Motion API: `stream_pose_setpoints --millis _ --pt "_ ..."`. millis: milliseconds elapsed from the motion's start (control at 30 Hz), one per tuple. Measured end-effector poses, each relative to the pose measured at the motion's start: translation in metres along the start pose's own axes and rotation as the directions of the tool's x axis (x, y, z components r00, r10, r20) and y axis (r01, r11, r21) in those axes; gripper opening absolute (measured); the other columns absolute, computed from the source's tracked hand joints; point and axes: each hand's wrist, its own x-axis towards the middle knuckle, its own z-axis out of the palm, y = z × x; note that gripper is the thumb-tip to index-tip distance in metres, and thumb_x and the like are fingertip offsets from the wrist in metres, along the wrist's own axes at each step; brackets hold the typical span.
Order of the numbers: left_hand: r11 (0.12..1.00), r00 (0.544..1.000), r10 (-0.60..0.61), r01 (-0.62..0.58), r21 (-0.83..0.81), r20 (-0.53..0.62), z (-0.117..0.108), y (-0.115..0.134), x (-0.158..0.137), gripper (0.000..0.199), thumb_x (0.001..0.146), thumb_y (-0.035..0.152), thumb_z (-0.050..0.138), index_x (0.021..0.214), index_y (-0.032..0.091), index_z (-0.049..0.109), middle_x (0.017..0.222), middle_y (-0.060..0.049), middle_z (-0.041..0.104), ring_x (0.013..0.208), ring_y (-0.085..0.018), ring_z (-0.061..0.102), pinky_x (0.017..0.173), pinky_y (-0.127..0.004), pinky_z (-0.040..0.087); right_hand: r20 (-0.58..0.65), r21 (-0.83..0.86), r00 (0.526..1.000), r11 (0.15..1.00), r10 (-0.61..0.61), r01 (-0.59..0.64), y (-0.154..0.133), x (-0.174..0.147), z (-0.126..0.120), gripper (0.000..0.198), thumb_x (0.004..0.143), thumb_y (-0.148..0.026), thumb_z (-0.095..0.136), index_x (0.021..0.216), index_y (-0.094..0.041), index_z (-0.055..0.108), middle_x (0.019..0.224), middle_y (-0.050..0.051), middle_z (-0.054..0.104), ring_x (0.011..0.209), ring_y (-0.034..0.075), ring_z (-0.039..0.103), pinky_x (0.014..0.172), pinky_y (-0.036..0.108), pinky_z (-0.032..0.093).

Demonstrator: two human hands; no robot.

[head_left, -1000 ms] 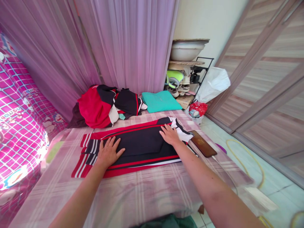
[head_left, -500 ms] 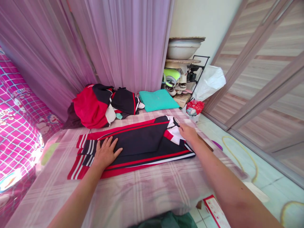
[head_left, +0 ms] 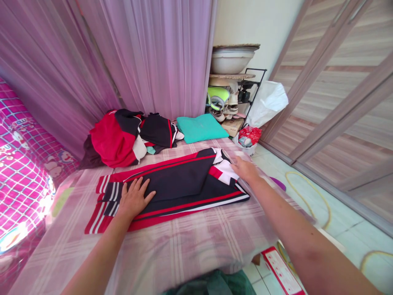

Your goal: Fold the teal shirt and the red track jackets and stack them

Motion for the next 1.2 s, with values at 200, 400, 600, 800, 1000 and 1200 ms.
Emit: stream_pose_setpoints --millis 200,400,600,800,1000,1200 --pt "1.0 1.0 -0.007 0.006 0.02 0.021 -0.001 0.001 0.0 0.065 0.093 0.058 0.04 0.147 0.022 0.046 0.153 -0.014 0.044 0.142 -0.034 0.037 0.117 -0.061 0.017 -0.035 -0.086 0.988 0.985 -0.152 0.148 0.008 -0.01 -0.001 0.05 0.087 -0.017 0.045 0.136 -0.018 0.058 0.127 0.014 0.066 0.114 0.03 0.06 0.096 0.042 0.043" --pt "1.0 1.0 -0.008 0.007 0.025 0.02 0.0 0.001 -0.001 0.066 0.093 0.058 0.041 0.147 0.021 0.046 0.153 -0.014 0.044 0.142 -0.035 0.038 0.116 -0.061 0.018 -0.175 0.082 0.916 0.921 -0.362 0.38 -0.043 -0.006 0.003 0.052 0.096 -0.029 0.036 0.144 -0.013 0.048 0.151 0.013 0.046 0.138 0.026 0.04 0.114 0.042 0.031" --pt "0.999 1.0 0.007 -0.007 0.035 -0.005 0.003 -0.001 -0.001 0.065 0.093 0.058 0.041 0.147 0.022 0.047 0.153 -0.014 0.044 0.141 -0.034 0.038 0.117 -0.06 0.018 0.087 0.012 0.925 0.929 -0.369 0.37 -0.063 -0.014 0.033 0.06 0.1 -0.047 0.031 0.15 -0.014 0.04 0.157 0.014 0.036 0.145 0.027 0.031 0.117 0.05 0.024" --pt "1.0 0.999 0.004 -0.004 0.005 -0.031 0.006 -0.001 -0.001 0.065 0.093 0.058 0.041 0.146 0.021 0.048 0.152 -0.015 0.045 0.142 -0.035 0.038 0.117 -0.061 0.016 -0.037 -0.016 0.98 0.981 -0.193 0.193 -0.066 -0.001 0.023 0.057 0.101 -0.041 0.029 0.142 -0.008 0.049 0.151 0.019 0.043 0.14 0.031 0.037 0.115 0.048 0.025" --pt "0.999 0.999 0.013 -0.011 0.032 -0.049 0.005 -0.001 -0.001 0.065 0.092 0.058 0.041 0.145 0.021 0.05 0.152 -0.015 0.046 0.14 -0.035 0.04 0.116 -0.06 0.02 -0.102 0.02 0.903 0.907 -0.417 0.421 -0.11 0.032 0.01 0.056 0.1 -0.044 0.032 0.149 -0.018 0.043 0.159 0.011 0.034 0.147 0.025 0.027 0.119 0.045 0.015" --pt "0.998 1.0 0.006 -0.004 0.061 -0.027 0.005 -0.001 -0.002 0.064 0.091 0.058 0.044 0.145 0.022 0.05 0.152 -0.013 0.045 0.141 -0.033 0.04 0.117 -0.059 0.02 0.069 0.025 0.963 0.966 -0.26 0.258 -0.106 0.057 0.033 0.058 0.101 -0.046 0.029 0.148 -0.014 0.044 0.158 0.014 0.035 0.147 0.027 0.026 0.117 0.052 0.019"
